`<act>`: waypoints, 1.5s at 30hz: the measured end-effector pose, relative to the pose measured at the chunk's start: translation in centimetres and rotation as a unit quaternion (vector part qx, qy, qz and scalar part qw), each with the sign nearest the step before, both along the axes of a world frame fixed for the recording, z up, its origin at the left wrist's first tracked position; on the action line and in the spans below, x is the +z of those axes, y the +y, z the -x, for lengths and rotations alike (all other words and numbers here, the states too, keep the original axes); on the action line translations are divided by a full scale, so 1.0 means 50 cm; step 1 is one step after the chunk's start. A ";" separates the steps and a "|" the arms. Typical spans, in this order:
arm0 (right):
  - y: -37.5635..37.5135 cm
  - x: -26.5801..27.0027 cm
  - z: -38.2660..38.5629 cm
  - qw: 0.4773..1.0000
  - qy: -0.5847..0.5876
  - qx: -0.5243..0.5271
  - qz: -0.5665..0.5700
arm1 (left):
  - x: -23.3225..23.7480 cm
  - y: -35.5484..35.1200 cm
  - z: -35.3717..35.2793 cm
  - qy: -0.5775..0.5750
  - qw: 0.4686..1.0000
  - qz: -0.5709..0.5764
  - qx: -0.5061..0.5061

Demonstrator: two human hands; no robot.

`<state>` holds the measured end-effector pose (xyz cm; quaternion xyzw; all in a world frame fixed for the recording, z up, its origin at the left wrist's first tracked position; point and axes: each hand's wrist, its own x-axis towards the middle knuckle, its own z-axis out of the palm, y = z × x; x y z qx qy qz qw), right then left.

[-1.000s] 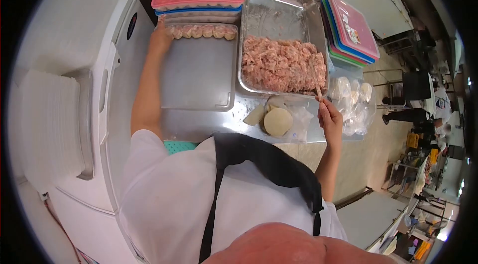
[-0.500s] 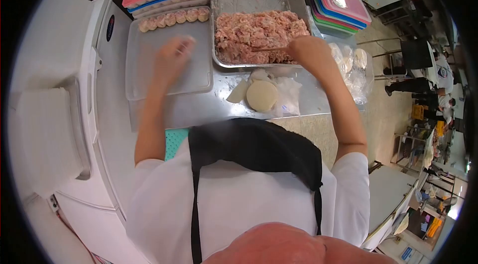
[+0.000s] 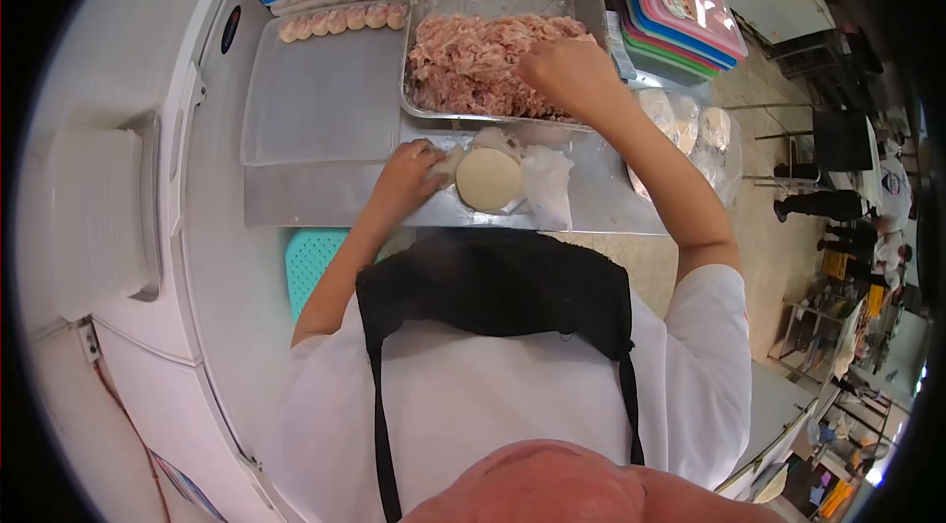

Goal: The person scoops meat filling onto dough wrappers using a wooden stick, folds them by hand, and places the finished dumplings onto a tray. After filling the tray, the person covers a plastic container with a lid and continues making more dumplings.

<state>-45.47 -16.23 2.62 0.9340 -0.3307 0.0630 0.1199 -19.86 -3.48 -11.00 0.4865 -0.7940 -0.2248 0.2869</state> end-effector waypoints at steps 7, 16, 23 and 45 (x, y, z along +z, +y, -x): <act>0.053 -0.078 -0.015 0.985 0.020 -0.047 -0.166 | -0.024 0.013 0.001 0.021 0.999 0.013 0.034; 0.042 -0.081 -0.007 0.959 -0.096 -0.109 -0.242 | 0.067 0.013 -0.021 0.235 0.947 -0.124 0.183; 0.056 -0.106 -0.005 0.926 -0.125 -0.112 -0.338 | 0.099 -0.042 -0.025 0.689 0.620 -0.349 0.140; 0.119 0.003 0.017 0.963 -0.200 -0.140 -0.111 | 0.222 -0.222 0.125 0.801 0.485 -0.325 0.133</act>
